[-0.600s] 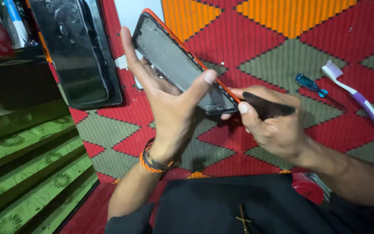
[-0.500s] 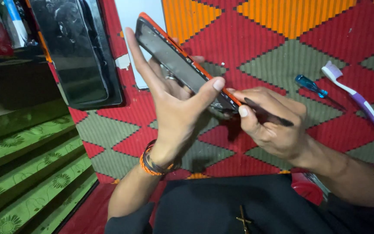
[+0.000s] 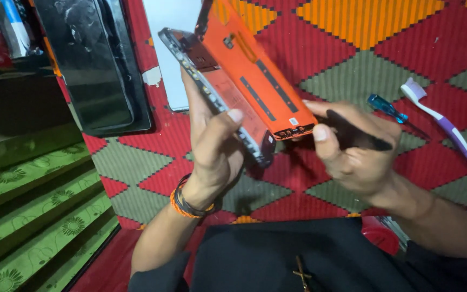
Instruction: Prying open a smartphone and cleaning the back cover with a toothbrush.
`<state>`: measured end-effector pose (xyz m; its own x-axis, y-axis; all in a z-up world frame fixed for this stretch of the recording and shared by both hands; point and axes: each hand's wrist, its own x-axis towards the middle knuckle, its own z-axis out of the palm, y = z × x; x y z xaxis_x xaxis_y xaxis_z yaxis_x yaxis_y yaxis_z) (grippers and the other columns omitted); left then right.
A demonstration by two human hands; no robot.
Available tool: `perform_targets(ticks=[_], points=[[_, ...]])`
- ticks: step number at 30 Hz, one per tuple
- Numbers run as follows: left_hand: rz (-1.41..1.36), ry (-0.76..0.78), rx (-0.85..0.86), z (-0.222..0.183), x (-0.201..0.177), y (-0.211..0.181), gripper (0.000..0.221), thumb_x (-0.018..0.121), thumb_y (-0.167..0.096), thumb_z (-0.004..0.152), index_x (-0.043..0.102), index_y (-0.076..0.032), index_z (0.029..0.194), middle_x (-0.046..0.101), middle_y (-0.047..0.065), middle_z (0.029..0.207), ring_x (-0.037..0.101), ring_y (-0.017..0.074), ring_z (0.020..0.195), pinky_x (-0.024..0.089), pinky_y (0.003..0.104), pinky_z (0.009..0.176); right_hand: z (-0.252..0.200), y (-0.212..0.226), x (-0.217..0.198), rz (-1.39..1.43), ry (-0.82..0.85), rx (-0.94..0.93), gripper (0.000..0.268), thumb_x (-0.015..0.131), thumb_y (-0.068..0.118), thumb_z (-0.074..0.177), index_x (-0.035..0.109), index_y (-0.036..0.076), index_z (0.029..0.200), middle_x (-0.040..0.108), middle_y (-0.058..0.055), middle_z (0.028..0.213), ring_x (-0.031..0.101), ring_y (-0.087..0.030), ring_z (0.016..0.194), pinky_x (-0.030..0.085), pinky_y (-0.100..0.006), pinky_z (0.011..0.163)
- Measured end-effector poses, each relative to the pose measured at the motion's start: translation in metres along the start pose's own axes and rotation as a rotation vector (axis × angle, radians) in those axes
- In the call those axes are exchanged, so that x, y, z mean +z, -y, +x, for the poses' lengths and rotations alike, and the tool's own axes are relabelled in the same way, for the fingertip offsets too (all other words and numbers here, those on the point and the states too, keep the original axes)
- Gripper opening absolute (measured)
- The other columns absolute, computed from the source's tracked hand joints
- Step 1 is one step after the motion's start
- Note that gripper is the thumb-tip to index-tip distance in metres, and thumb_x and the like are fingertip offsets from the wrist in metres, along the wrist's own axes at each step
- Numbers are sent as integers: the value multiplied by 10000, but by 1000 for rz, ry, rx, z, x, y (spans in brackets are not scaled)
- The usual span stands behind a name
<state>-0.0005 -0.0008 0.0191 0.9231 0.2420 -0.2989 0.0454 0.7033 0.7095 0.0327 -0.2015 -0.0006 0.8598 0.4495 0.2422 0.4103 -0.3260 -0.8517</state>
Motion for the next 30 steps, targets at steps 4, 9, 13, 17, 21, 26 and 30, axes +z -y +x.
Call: perform_targets(ticks=[4, 9, 13, 17, 21, 26, 30], points=[[-183, -23, 2, -10, -36, 19, 687, 412, -12, 902, 349, -27, 1586, 584, 159, 1310, 542, 222, 1039, 413, 321, 1001, 3, 6, -3, 130, -4, 99, 290, 557, 38, 971, 637, -169, 1158, 723, -197, 895, 599, -162, 613, 465, -237, 532], [-158, -179, -29, 2, -37, 8, 233, 521, -157, 955, 546, -11, 1135, 622, 159, 1117, 573, 234, 958, 446, 389, 939, 5, -3, -7, 415, 75, 361, 314, 489, -28, 938, 491, -105, 1242, 603, -167, 941, 524, -126, 520, 462, -216, 442], [-96, -209, -133, 8, -29, -2, 358, 511, -162, 948, 516, 1, 1267, 594, 205, 1249, 567, 298, 1059, 434, 450, 980, 18, 0, -15, 411, 160, 408, 481, 437, -115, 870, 436, -54, 1347, 503, -102, 956, 459, -102, 577, 377, -195, 465], [26, -137, -183, 12, -17, -7, 408, 502, -165, 964, 509, 10, 1332, 596, 200, 1271, 571, 275, 1079, 445, 418, 970, 24, 0, -18, 244, 185, 363, 305, 558, 12, 1003, 473, -77, 1282, 535, -72, 841, 484, -123, 615, 415, -222, 541], [90, 54, -143, 13, -9, -5, 480, 444, -201, 1059, 359, -76, 1515, 559, 217, 1477, 632, 345, 1251, 492, 500, 1105, 22, -14, -25, 271, 105, 348, 222, 538, -33, 1056, 413, -65, 1238, 540, -135, 902, 487, -132, 511, 409, -215, 383], [510, 74, 27, 11, -10, 12, 418, 441, -231, 1067, 408, -30, 1432, 579, 138, 1277, 580, 208, 1130, 482, 379, 1019, 24, -6, -40, 193, -3, 358, 300, 514, -122, 1087, 330, -61, 1316, 479, -136, 966, 432, -128, 566, 365, -230, 492], [589, 218, 133, 6, -14, 29, 597, 463, -124, 1069, 171, -25, 1581, 368, 258, 1583, 418, 362, 1491, 368, 514, 1276, 27, -5, -42, 168, -29, 340, 308, 494, -147, 1099, 307, -54, 1326, 469, -165, 1013, 414, -130, 578, 346, -227, 491]])
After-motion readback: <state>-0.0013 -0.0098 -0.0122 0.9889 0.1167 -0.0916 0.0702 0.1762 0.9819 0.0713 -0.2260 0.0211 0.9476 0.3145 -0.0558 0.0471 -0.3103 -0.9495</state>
